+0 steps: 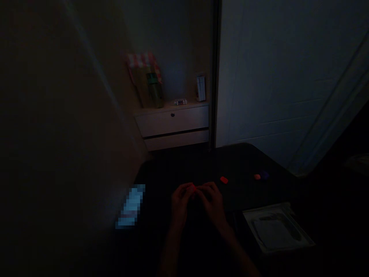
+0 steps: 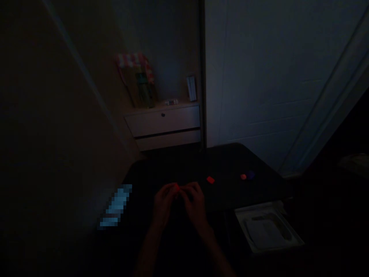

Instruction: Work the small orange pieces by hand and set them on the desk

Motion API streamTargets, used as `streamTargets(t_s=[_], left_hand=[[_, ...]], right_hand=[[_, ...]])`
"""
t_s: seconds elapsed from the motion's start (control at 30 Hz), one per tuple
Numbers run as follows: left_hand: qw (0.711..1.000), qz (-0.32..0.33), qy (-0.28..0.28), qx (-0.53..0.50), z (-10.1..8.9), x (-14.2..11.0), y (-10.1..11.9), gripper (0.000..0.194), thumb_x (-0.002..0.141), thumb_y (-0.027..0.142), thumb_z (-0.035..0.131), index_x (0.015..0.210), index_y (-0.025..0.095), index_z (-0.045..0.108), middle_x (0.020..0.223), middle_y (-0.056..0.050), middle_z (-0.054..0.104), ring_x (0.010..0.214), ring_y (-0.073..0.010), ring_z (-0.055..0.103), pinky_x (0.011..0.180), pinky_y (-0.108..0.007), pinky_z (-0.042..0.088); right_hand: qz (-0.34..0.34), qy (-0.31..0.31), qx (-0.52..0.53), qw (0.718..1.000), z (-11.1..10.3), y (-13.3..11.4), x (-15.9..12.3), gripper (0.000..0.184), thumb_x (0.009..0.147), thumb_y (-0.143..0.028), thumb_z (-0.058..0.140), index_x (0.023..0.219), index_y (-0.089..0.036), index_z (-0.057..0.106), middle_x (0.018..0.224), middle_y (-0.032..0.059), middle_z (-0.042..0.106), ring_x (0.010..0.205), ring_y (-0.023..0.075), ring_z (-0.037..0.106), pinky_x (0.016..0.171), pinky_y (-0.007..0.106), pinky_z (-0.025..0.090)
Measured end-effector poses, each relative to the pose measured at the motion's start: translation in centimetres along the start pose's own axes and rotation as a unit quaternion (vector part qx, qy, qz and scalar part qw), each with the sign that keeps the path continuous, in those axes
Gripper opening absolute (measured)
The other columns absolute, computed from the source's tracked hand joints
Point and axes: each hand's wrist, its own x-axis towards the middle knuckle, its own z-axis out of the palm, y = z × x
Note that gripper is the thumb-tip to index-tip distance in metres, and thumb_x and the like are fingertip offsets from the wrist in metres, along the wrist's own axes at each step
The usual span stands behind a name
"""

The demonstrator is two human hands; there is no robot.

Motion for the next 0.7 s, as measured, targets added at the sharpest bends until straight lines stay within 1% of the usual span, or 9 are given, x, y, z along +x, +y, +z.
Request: streamTargets(t_s=[0.3,0.47,0.63,0.7], left_hand=[[1.0,0.001,0.013,-0.002,0.1,0.02,0.01,0.031,0.071,0.035,0.086,0.093,0.015,0.077,0.088,-0.007,0.074,0.075,-0.0148,0.064,0.069,-0.026,0.05],[1.0,0.006,0.014,-0.008,0.1,0.04,0.03,0.031,0.071,0.035,0.085,0.094,0.015,0.077,0.087,-0.006,0.074,0.075,-0.0143,0.064,0.069,-0.026,0.05],[0.999,0.018,0.023,-0.016,-0.04,0.26,-0.31,0.03,0.072,0.034,0.085,0.093,0.016,0.074,0.087,-0.005,0.073,0.077,-0.015,0.065,0.072,-0.026,0.05],[0.999,0.026,0.022,-0.014,-0.11,0.35,-0.44,0.029,0.073,0.034,0.085,0.093,0.016,0.073,0.087,-0.005,0.073,0.078,-0.0155,0.065,0.073,-0.026,0.05]], right_hand=[[0.016,-0.012,0.0,1.0,-0.01,-0.26,0.03,0.008,0.096,-0.025,0.063,0.094,-0.023,0.07,0.098,0.0042,0.062,0.091,0.0199,0.064,0.083,0.033,0.051],[0.011,-0.008,-0.003,1.0,0.08,-0.03,0.1,0.009,0.096,-0.025,0.06,0.094,-0.023,0.068,0.098,0.0045,0.062,0.091,0.0204,0.063,0.083,0.033,0.051],[0.013,-0.009,-0.003,1.0,0.01,-0.13,0.2,0.012,0.099,-0.026,0.056,0.096,-0.024,0.067,0.098,0.0049,0.062,0.092,0.0208,0.063,0.084,0.035,0.05],[0.017,-0.017,0.001,1.0,-0.05,-0.33,0.22,0.015,0.101,-0.027,0.053,0.101,-0.024,0.068,0.1,0.0056,0.063,0.095,0.0215,0.063,0.086,0.036,0.05]])
